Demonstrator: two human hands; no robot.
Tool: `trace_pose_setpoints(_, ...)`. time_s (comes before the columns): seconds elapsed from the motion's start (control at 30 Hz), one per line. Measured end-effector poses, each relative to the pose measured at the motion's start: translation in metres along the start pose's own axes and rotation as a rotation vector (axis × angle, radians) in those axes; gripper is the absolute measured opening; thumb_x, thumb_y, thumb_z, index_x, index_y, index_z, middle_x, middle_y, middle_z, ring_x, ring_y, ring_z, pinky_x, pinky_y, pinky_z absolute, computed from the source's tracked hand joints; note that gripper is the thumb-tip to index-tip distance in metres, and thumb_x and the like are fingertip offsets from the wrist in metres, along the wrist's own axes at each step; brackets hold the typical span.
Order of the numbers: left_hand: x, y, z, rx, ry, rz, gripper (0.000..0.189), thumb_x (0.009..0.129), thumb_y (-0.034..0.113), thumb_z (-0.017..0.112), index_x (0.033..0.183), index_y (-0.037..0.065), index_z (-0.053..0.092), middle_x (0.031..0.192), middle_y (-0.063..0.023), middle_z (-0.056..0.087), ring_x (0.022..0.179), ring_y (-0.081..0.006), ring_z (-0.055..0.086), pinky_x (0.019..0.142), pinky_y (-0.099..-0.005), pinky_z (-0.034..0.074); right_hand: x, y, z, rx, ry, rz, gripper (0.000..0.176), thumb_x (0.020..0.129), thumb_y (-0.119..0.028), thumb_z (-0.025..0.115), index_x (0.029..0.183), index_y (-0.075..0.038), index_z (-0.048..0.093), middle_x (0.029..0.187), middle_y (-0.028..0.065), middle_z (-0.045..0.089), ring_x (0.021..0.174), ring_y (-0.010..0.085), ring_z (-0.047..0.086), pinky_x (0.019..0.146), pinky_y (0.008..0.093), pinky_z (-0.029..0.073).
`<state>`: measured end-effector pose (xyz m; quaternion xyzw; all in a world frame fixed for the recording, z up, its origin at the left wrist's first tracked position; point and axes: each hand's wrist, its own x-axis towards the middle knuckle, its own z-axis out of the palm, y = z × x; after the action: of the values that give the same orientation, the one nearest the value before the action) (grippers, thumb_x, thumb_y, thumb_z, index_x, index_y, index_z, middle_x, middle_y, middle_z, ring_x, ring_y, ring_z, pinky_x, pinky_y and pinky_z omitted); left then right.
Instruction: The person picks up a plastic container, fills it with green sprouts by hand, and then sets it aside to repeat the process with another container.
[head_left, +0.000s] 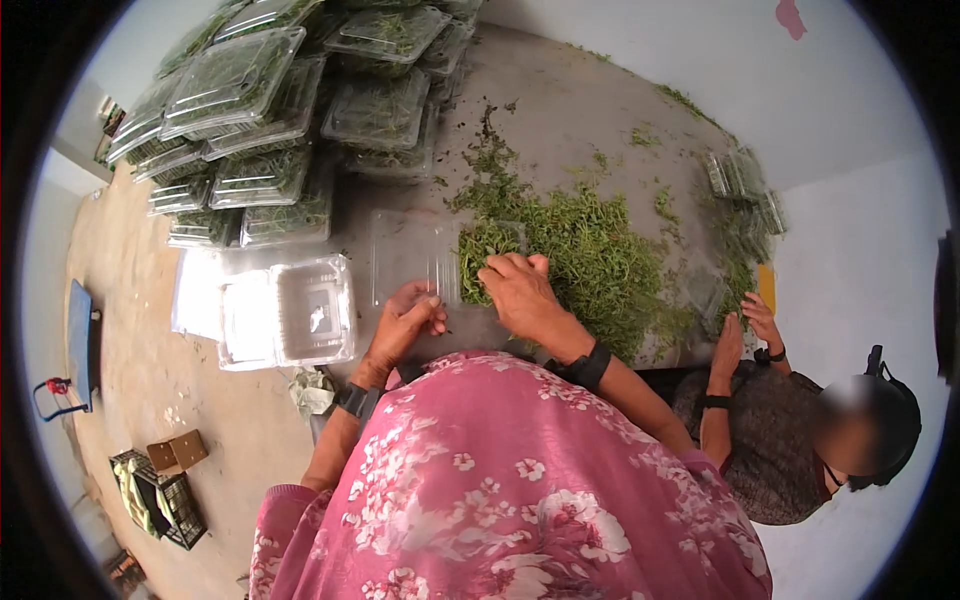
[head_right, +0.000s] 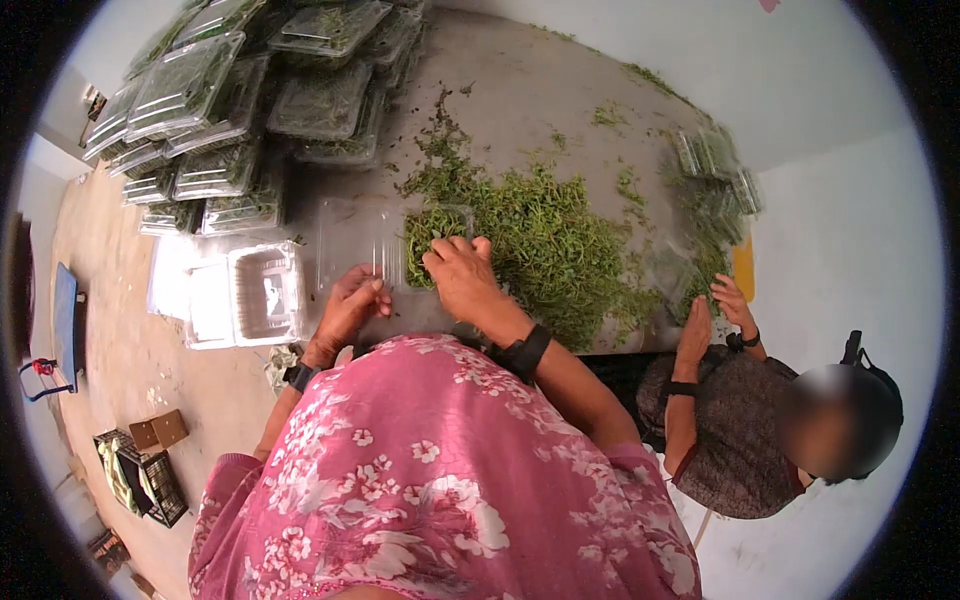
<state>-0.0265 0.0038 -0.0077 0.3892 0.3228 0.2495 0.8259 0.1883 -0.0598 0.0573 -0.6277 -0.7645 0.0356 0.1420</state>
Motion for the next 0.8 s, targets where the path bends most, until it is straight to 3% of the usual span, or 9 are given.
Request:
trace_pose_setpoints(0.1, 0.0, 0.001, 0.0, -0.015, -0.011, -0.005, 0.035, 0.092, 0.018, 0.058, 0.117, -0.003, 0.045, 0.08, -0.0077, 0.061, 0.066, -0.015, 0.061, 0.06, -0.0244, 0.049, 0.008, -0.007, -0.021, 0.014, -0.05, 0.043, 0.021, 0.08, -0.008, 0.06, 0.101, -0.004, 0.06, 0.106, 0.0105, 0.055, 0.105, 0.0246, 0.05, 0.088, 0.0407, 0.03)
trace_pose_setpoints(0.2, 0.0, 0.0, 0.0, -0.015, -0.011, -0.001, 0.035, 0.092, 0.018, 0.058, 0.117, -0.002, 0.046, 0.079, -0.0082, 0.062, 0.066, -0.0153, 0.061, 0.06, -0.0245, 0.049, 0.028, -0.016, -0.032, 0.133, -0.078, 0.11, 0.02, 0.079, -0.011, 0.064, 0.097, -0.004, 0.059, 0.101, 0.0111, 0.055, 0.098, 0.0286, 0.053, 0.084, 0.0411, 0.035)
trace_pose_setpoints(0.4, 0.001, -0.003, -0.001, -0.034, -0.013, 0.015, 0.035, 0.091, 0.018, 0.059, 0.116, -0.002, 0.046, 0.078, -0.0083, 0.062, 0.065, -0.0157, 0.062, 0.06, -0.0249, 0.049, 0.056, -0.013, 0.006, 0.241, 0.088, 0.157, 0.015, 0.078, -0.011, 0.065, 0.089, -0.005, 0.057, 0.093, 0.0131, 0.055, 0.084, 0.0359, 0.056, 0.073, 0.0461, 0.042)
trace_pose_setpoints(0.6, -0.001, 0.0, 0.001, 0.003, 0.001, 0.013, 0.035, 0.091, 0.018, 0.058, 0.117, -0.002, 0.046, 0.079, -0.0084, 0.062, 0.066, -0.0152, 0.061, 0.06, -0.0248, 0.048, 0.069, -0.005, 0.021, 0.31, 0.006, 0.183, 0.008, 0.078, -0.008, 0.062, 0.08, -0.003, 0.057, 0.081, 0.0129, 0.057, 0.079, 0.0339, 0.057, 0.069, 0.0445, 0.045)
trace_pose_setpoints(0.7, -0.001, 0.001, 0.001, -0.005, -0.008, 0.013, 0.035, 0.092, 0.019, 0.058, 0.118, -0.002, 0.046, 0.08, -0.0083, 0.061, 0.067, -0.0148, 0.061, 0.061, -0.0246, 0.048, 0.07, 0.002, 0.009, 0.403, 0.15, 0.099, 0.007, 0.078, -0.006, 0.062, 0.079, -0.002, 0.057, 0.076, 0.012, 0.058, 0.07, 0.0291, 0.059, 0.064, 0.0396, 0.047)
trace_pose_setpoints(0.8, -0.001, 0.0, 0.0, 0.008, -0.003, 0.009, 0.035, 0.091, 0.018, 0.058, 0.117, -0.002, 0.046, 0.08, -0.0081, 0.061, 0.066, -0.015, 0.061, 0.06, -0.0249, 0.048, 0.069, 0.004, -0.018, 0.555, 0.167, 0.178, 0.008, 0.078, -0.005, 0.063, 0.082, -0.001, 0.057, 0.073, 0.0106, 0.06, 0.065, 0.0222, 0.06, 0.061, 0.0333, 0.048)
